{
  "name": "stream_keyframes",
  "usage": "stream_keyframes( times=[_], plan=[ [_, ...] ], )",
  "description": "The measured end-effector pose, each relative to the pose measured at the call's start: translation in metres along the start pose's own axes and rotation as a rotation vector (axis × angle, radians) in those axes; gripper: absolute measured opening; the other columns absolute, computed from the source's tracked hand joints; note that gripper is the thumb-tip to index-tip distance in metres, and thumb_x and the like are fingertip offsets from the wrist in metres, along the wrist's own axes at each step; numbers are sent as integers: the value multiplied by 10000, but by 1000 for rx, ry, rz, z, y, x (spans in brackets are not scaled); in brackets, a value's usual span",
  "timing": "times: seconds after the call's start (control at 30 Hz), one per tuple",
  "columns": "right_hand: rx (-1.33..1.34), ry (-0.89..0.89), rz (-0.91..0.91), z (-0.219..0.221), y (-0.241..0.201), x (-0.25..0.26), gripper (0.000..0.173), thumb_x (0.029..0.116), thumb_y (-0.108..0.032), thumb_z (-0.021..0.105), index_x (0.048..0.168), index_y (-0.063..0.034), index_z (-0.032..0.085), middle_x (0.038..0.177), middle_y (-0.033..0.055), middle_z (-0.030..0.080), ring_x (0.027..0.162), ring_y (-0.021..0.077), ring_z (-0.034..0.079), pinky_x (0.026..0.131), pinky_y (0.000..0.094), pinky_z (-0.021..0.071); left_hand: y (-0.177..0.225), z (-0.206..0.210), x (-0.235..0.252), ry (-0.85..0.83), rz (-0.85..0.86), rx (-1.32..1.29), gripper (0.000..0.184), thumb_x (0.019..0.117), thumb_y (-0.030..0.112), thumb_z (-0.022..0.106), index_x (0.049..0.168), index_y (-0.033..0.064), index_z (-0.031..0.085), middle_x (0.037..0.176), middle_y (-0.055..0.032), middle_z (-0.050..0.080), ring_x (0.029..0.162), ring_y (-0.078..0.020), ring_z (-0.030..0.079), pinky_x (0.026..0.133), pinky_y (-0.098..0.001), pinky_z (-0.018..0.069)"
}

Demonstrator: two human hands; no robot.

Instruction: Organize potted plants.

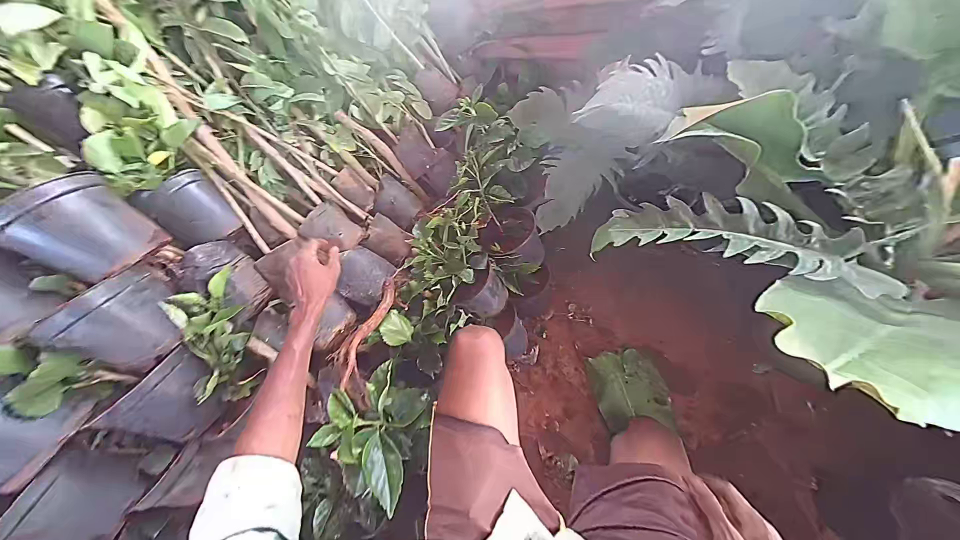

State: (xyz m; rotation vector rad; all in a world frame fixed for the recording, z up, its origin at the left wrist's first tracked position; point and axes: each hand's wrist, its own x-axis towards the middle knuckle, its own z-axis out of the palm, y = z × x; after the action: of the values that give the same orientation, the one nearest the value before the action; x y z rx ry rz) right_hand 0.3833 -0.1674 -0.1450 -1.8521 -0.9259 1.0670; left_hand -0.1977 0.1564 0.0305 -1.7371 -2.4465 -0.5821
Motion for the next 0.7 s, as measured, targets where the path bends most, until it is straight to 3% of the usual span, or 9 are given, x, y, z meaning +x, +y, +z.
stream_keyframes(
  times=[0.07, 0.13, 0.23, 0.33, 0.43, 0.57, 0.63, 0.7],
  plan=[
    [-30, -70, -103, 36, -45, 50, 376, 1054, -289, 507, 1268, -3, 624, 882, 68, 722, 700, 139, 690, 643, 363, 607, -4, 20, 29, 126, 37, -4, 578, 998, 416, 611, 1432, 43, 538, 1428, -246, 558, 1326, -436, 533, 1091, -634, 419],
    [-23, -152, -173, 82, -105, 113, 429, 1053, -322, 482, 1372, -50, 575, 906, 82, 722, 686, 182, 695, 604, 385, 608, -12, 52, 54, 236, 25, -29, 703, 983, 479, 577, 1499, 21, 439, 1513, -239, 481, 1409, -408, 460, 1160, -575, 359],
    [-86, -239, -196, 149, -187, 208, 455, 1083, -315, 453, 1464, -68, 484, 986, 125, 715, 767, 218, 722, 671, 413, 623, -16, 91, 63, 411, -30, -53, 701, 989, 507, 533, 1496, 28, 467, 1520, -201, 502, 1457, -327, 433, 1230, -479, 277],
    [-334, -176, -207, 202, -238, 276, 467, 1088, -365, 451, 1452, -77, 501, 965, 136, 721, 806, 251, 722, 758, 473, 603, -21, 97, 63, 455, -28, -62, 649, 992, 500, 548, 1454, 45, 527, 1488, -181, 544, 1438, -307, 463, 1221, -462, 299],
    [-408, -63, -420, 246, -280, 286, 364, 1068, -319, 502, 1340, -105, 611, 862, 135, 692, 742, 285, 664, 743, 534, 529, -22, 98, 62, 461, -14, -85, 584, 1019, 441, 513, 1450, 47, 539, 1486, -168, 550, 1447, -297, 456, 1226, -453, 302],
    [-239, -231, -866, 314, -343, 244, 266, 1011, -244, 522, 1172, -134, 702, 840, 7, 703, 650, 100, 656, 599, 344, 582, -26, 100, 61, 516, 17, -143, 484, 1035, 329, 496, 1398, 19, 572, 1435, -166, 590, 1406, -301, 495, 1204, -445, 341],
    [-188, -338, -991, 356, -372, 223, 228, 1019, -193, 553, 1171, -138, 713, 910, -9, 726, 710, 80, 682, 642, 324, 608, -25, 102, 61, 527, 25, -148, 468, 1033, 325, 498, 1376, 18, 587, 1407, -164, 607, 1381, -292, 518, 1192, -434, 359],
    [-296, -349, -1074, 404, -395, 211, 330, 1024, -197, 560, 1334, -138, 655, 1077, 26, 750, 900, 142, 727, 799, 396, 613, -25, 101, 63, 538, 26, -156, 464, 1022, 321, 505, 1346, 5, 606, 1384, -166, 622, 1362, -296, 536, 1186, -435, 374]
  ],
)
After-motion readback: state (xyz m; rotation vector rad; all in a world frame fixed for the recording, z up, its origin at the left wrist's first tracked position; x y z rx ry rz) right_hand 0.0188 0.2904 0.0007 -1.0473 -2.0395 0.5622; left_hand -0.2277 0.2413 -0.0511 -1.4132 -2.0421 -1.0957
